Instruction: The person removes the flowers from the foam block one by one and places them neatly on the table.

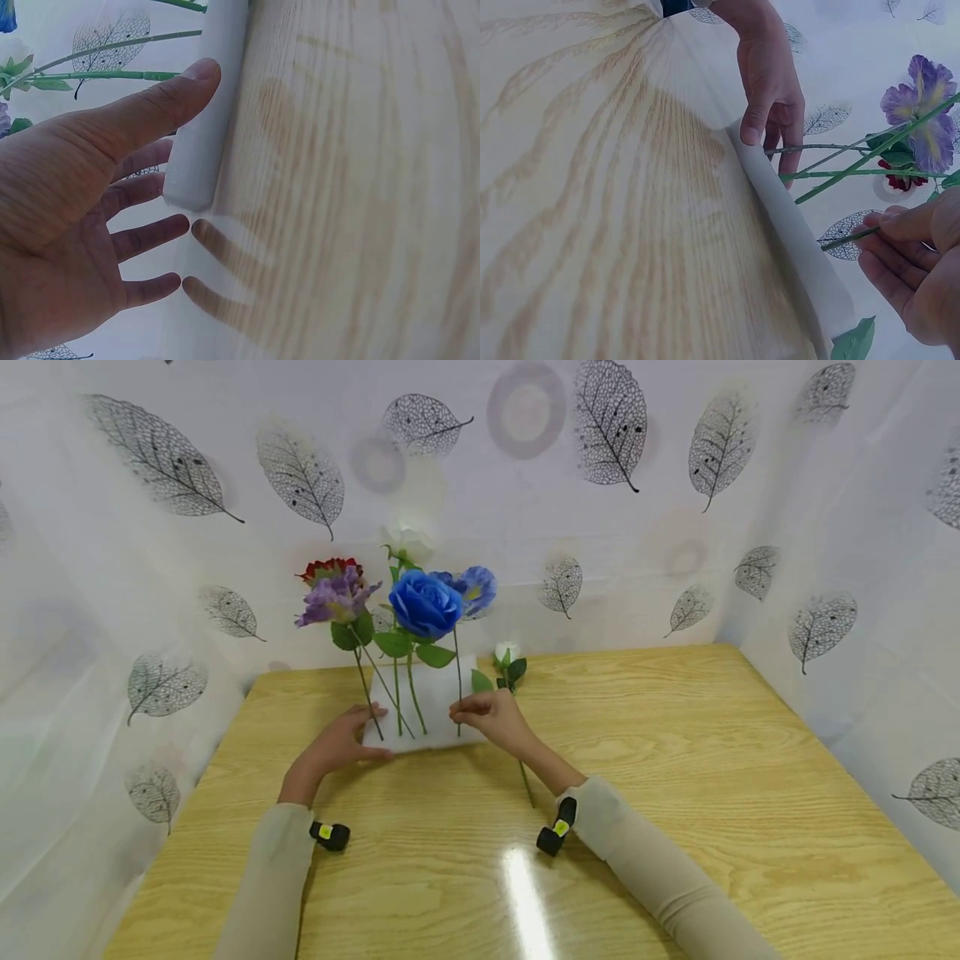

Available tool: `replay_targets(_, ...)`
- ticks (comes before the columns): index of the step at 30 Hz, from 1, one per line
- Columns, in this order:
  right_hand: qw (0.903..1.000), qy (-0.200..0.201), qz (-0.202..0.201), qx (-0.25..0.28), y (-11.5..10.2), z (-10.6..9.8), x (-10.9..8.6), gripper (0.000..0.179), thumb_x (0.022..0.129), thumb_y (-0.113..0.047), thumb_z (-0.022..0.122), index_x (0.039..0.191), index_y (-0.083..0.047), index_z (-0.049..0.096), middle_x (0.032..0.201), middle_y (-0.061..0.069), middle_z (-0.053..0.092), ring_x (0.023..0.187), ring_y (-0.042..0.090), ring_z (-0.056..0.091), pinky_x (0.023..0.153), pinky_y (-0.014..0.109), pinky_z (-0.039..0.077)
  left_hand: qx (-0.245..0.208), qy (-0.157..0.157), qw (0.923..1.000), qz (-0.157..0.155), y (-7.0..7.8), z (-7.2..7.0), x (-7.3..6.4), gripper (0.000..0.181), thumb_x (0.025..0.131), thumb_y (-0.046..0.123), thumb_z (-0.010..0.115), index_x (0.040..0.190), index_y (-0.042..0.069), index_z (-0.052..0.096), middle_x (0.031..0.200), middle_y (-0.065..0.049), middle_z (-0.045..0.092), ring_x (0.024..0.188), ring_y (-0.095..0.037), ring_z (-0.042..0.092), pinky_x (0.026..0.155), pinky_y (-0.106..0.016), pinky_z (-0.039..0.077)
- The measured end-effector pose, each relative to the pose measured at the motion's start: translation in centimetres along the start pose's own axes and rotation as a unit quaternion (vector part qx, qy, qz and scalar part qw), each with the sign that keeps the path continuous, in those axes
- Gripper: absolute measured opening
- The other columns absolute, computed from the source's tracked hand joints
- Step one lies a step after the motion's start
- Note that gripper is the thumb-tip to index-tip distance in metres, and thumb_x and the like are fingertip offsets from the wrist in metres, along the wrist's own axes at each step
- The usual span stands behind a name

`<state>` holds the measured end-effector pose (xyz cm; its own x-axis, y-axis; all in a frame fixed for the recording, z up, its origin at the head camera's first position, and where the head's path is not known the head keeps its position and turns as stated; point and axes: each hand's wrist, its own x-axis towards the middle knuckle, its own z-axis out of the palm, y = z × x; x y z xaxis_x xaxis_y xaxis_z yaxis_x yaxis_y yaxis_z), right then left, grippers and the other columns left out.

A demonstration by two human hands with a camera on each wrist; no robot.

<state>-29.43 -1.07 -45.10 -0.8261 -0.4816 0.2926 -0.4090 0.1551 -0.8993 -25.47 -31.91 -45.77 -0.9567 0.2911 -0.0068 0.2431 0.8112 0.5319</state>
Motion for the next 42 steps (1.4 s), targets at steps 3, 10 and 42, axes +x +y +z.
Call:
replay_targets(3,0.9999,0.005,0.008,0.006,0.0,0.1,0.1,0.021,0.093,-0.005,0.072,0.109,0.009,0.076,0.105,0.019,0.078,0.095,0.026,0.077,0.083,0.029,0.063,0.004,0.0,1.0,0.0,-0.1,0.1,0.1,0.087,0.083,0.039,0.085,0.151,0.001,0.047,0.158,-0.029,0.037,0.145,-0.051,0.035,0.118,-0.063,0.033)
replay_targets(10,0.9993,0.026,0.024,-0.013,-0.4,0.2,0.5,0.019,0.09,-0.008,0.077,0.105,0.004,0.079,0.099,0.017,0.079,0.089,0.021,0.078,0.077,0.027,0.063,0.007,-0.002,1.0,-0.004,-0.1,0.2,0.1,0.086,0.083,0.039,0.085,0.151,0.002,0.047,0.16,-0.029,0.035,0.146,-0.051,0.034,0.119,-0.063,0.033)
replay_targets(42,0.996,0.017,0.087,0.011,-2.0,0.0,1.7,0.019,0.091,-0.001,0.075,0.106,0.01,0.076,0.102,0.023,0.077,0.084,0.024,0.078,0.077,0.036,0.064,0.002,-0.004,0.9999,0.013,0.1,0.1,0.1,0.085,0.083,0.035,0.085,0.15,-0.002,0.047,0.157,-0.031,0.038,0.144,-0.051,0.035,0.118,-0.064,0.033)
